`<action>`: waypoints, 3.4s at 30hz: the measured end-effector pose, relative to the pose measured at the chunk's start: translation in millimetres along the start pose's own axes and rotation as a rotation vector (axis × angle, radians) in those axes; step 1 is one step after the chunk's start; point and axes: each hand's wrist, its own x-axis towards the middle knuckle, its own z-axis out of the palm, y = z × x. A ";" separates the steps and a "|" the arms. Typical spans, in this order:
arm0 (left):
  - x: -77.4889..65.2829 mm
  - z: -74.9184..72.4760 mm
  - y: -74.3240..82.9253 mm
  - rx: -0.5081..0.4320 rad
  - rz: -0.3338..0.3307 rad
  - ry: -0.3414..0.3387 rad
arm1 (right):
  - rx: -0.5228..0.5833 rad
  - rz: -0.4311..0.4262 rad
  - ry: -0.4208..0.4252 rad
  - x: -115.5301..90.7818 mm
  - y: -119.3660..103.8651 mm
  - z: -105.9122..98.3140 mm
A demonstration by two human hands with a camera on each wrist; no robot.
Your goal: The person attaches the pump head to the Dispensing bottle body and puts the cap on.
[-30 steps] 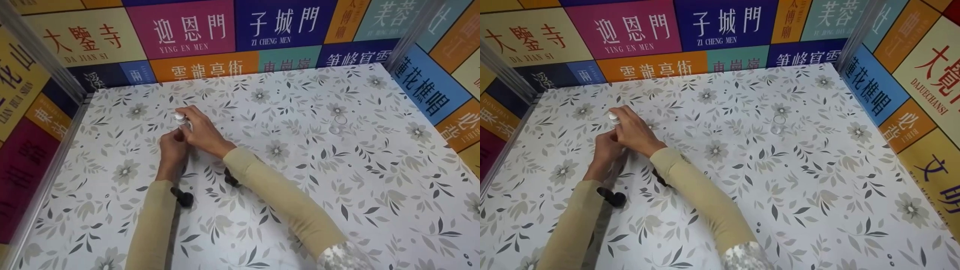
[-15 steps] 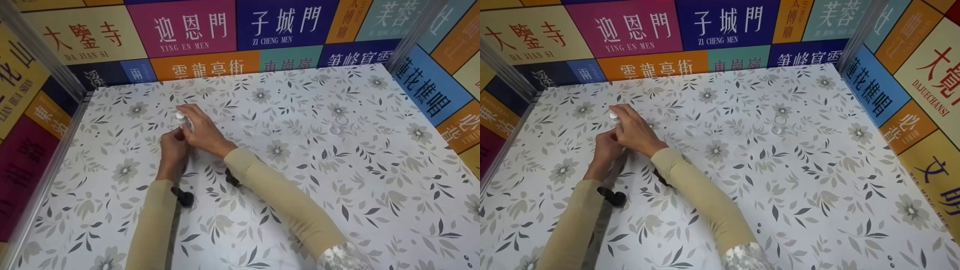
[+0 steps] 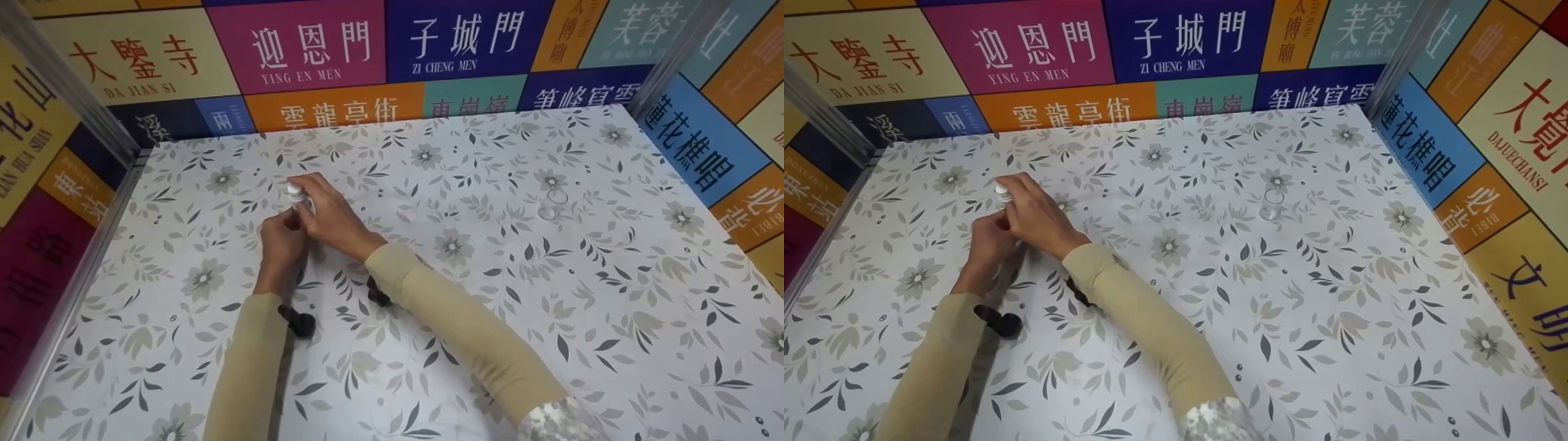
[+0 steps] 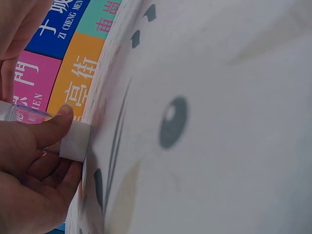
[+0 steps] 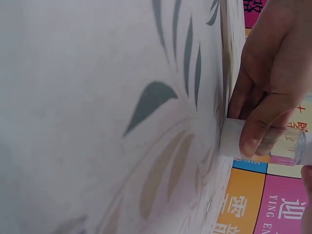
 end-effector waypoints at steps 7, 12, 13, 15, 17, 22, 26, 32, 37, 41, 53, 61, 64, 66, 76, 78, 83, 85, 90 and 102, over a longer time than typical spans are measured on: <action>-1.7 1.5 -0.2 -0.010 -0.039 -0.006 | 0.012 0.030 -0.008 2.1 -3.3 -2.4; -2.3 0.2 0.6 0.022 -0.011 -0.017 | -0.007 0.015 -0.029 4.8 -3.2 -5.6; -2.5 -0.2 0.9 0.025 -0.010 -0.019 | -0.012 0.008 -0.033 4.9 -3.2 -6.0; -3.0 -0.9 1.2 0.038 -0.007 -0.025 | -0.020 -0.008 -0.038 4.6 -2.8 -6.0; -3.4 -1.8 1.0 0.066 -0.018 -0.035 | -0.020 -0.015 -0.047 3.5 -2.2 -5.0; -2.4 -3.1 0.6 0.076 -0.015 -0.037 | -0.024 -0.020 -0.040 2.3 -1.6 -2.6; -2.1 -3.6 2.3 0.057 -0.049 -0.042 | -0.027 -0.019 -0.028 3.2 -1.8 -2.3; -1.9 -3.1 3.2 0.028 -0.061 -0.046 | -0.028 -0.010 -0.021 3.8 -2.1 -3.5; -2.2 -3.4 2.3 0.051 0.035 -0.011 | -0.018 0.003 -0.025 5.1 -4.6 -4.8; -1.9 -3.9 1.2 0.099 0.102 0.013 | -0.014 -0.011 -0.054 5.9 -6.0 -4.6; 0.3 -3.3 2.3 0.127 0.021 -0.036 | -0.069 -0.054 -0.038 9.1 0.3 -4.6; -0.1 -2.0 1.3 0.069 0.008 -0.020 | -0.063 -0.039 -0.030 7.7 1.8 -6.5; -0.8 -0.9 2.2 -0.003 -0.039 -0.022 | -0.057 -0.042 -0.019 7.7 2.5 -7.4; -0.8 -0.6 3.6 -0.039 -0.077 -0.026 | -0.053 -0.043 -0.031 7.7 1.9 -8.9; -1.1 -4.0 1.9 0.043 0.028 -0.015 | -0.007 -0.101 -0.067 7.6 4.1 -7.4; -0.8 -3.6 2.1 0.040 0.031 -0.010 | 0.005 -0.103 -0.061 8.0 5.0 -7.1; 0.1 -2.6 2.3 0.010 -0.001 -0.018 | 0.036 -0.098 -0.041 7.7 6.7 -6.8; 0.1 -2.7 2.5 0.015 -0.014 -0.023 | 0.033 -0.094 -0.035 7.2 7.0 -6.6; -0.9 -2.5 3.2 0.002 -0.034 -0.027 | 0.006 -0.061 -0.033 6.2 6.1 -6.1; -1.4 -1.8 0.0 0.012 0.018 -0.010 | 0.109 0.003 -0.037 7.8 4.1 -5.5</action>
